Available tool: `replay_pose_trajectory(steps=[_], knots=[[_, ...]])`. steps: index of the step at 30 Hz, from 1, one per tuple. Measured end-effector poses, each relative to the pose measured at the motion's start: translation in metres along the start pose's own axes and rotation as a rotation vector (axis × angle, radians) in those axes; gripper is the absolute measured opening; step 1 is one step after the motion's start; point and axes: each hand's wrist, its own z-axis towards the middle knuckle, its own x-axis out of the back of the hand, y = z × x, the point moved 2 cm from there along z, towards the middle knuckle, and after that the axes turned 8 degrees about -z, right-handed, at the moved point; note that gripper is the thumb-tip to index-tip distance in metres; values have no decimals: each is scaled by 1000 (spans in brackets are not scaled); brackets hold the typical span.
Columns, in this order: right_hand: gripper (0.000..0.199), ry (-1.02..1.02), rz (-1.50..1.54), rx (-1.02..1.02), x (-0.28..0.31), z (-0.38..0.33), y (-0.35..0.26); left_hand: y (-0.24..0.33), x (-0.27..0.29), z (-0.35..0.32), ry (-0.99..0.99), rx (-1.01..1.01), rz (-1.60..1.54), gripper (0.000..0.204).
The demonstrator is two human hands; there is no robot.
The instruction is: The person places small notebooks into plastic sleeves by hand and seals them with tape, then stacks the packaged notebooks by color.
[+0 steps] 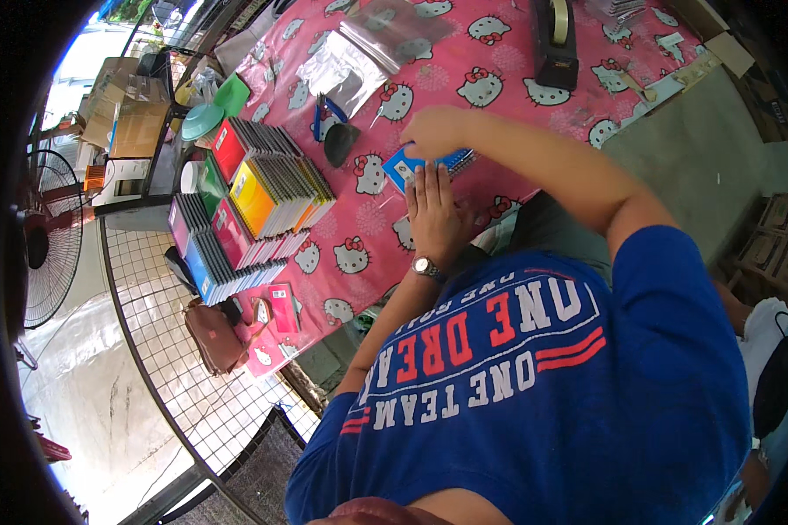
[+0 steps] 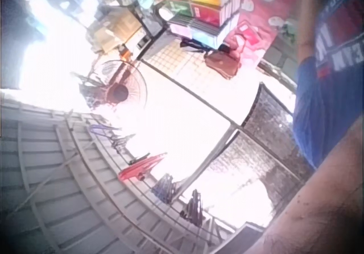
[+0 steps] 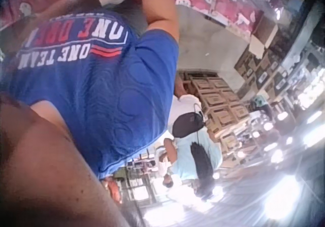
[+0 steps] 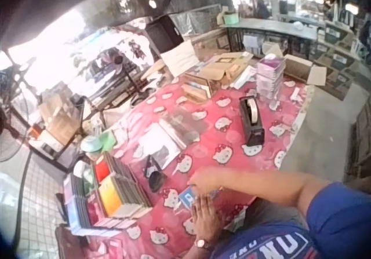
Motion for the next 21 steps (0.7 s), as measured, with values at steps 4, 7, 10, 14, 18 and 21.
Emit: replay_pose_trajectory(steps=[4,7,10,14,18,21], knots=[[41,66,-21,9,23,53,20,1,8,1,-9,11,-40,61],[22,558,-103,-42,-8,84,47,1,14,9,18,-23,-34,52],[15,299,-278,-221,-4,92,41,-8,20,20,36,-38,-88,41],[18,293,-333,-60,35,51,5,-38,27,32,-108,34,-119,37],[16,729,-530,40,0,-22,-28,-43,18,47,300,85,-101,51],[14,863,-464,46,-37,-44,-26,-37,31,56,347,46,113,54]])
